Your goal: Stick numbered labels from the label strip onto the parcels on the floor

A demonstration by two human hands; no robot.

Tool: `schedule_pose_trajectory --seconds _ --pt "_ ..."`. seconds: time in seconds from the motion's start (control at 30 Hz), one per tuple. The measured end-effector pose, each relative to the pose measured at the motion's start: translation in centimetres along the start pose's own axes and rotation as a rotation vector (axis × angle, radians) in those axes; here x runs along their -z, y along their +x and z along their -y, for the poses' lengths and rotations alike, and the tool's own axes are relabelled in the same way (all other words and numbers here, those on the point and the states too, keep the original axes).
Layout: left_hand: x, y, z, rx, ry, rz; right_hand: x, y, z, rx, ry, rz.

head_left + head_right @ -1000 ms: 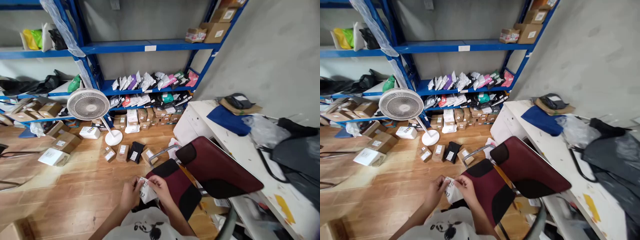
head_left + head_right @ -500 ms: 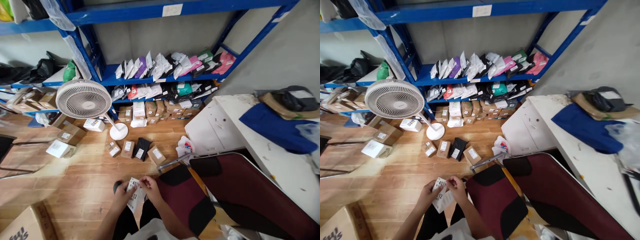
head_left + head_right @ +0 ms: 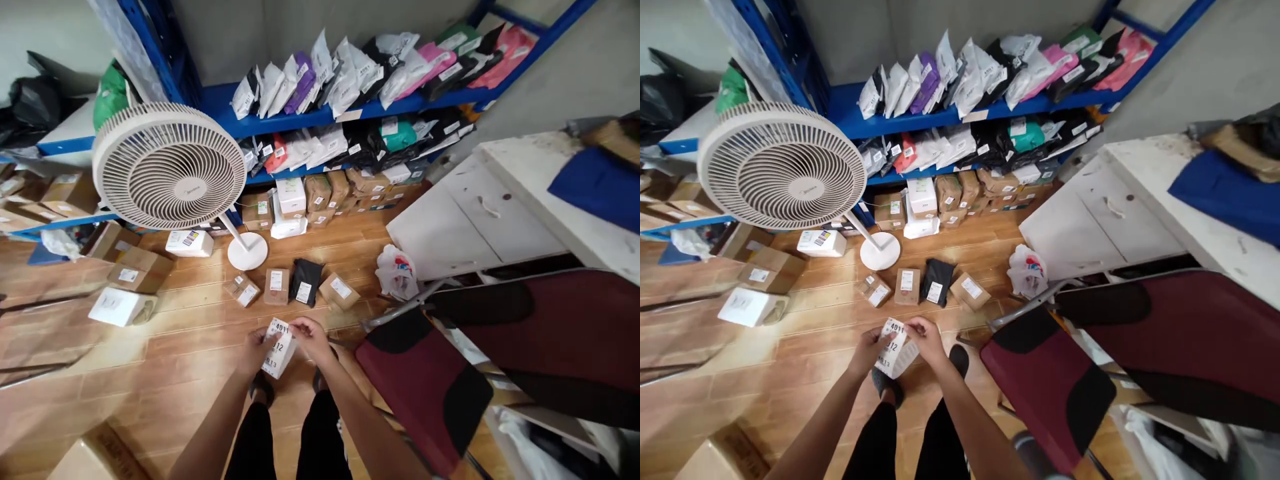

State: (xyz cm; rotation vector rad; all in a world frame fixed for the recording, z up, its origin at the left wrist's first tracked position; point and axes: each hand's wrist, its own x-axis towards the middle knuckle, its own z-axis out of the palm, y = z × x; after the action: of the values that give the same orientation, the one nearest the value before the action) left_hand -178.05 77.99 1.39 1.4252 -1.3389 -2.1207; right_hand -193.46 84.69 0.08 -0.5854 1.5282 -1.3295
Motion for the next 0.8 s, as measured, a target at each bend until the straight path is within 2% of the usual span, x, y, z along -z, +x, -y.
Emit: schedule_pose_trajectory --seconds 0.07,0.13,0.23,0.33,0.47,0.57,0.67,0.73,0.8 --pt "2.8 3.0 2.5 0.03 0.053 0.038 -1.7 1.8 -4.1 -0.045 0.046 -0.023" --pt "4.8 6.0 5.6 0.069 0.08 0.07 -2.7 3.6 -8.4 -0.102 0.089 -0.033" --pt "6.4 10.7 11.2 0.111 0.072 0.071 -3.0 6.5 -15.4 -0.19 0.112 -0.017" --pt "7.4 15.8 17.7 0.128 0.052 0.059 -2.7 10.1 -22.6 -0.242 0.07 -0.006" --pt "9.7 23.0 26.2 0.154 0.044 0.065 -2.5 15.4 -32.1 -0.159 -0.066 0.025" --pt "11.5 28.3 30.8 0.138 0.051 0.131 -2.1 19.1 -37.8 -0.058 -0.164 0.057" --pt "11.5 33.6 33.6 0.055 0.068 0.239 -0.2 22.3 -41.5 0.03 -0.208 0.105" --pt "10.2 36.8 34.8 -0.029 0.081 0.317 2.0 24.1 -42.8 0.098 -0.213 0.117" --pt "8.1 39.2 35.5 -0.11 0.088 0.37 4.4 25.3 -43.5 0.177 -0.236 0.09"
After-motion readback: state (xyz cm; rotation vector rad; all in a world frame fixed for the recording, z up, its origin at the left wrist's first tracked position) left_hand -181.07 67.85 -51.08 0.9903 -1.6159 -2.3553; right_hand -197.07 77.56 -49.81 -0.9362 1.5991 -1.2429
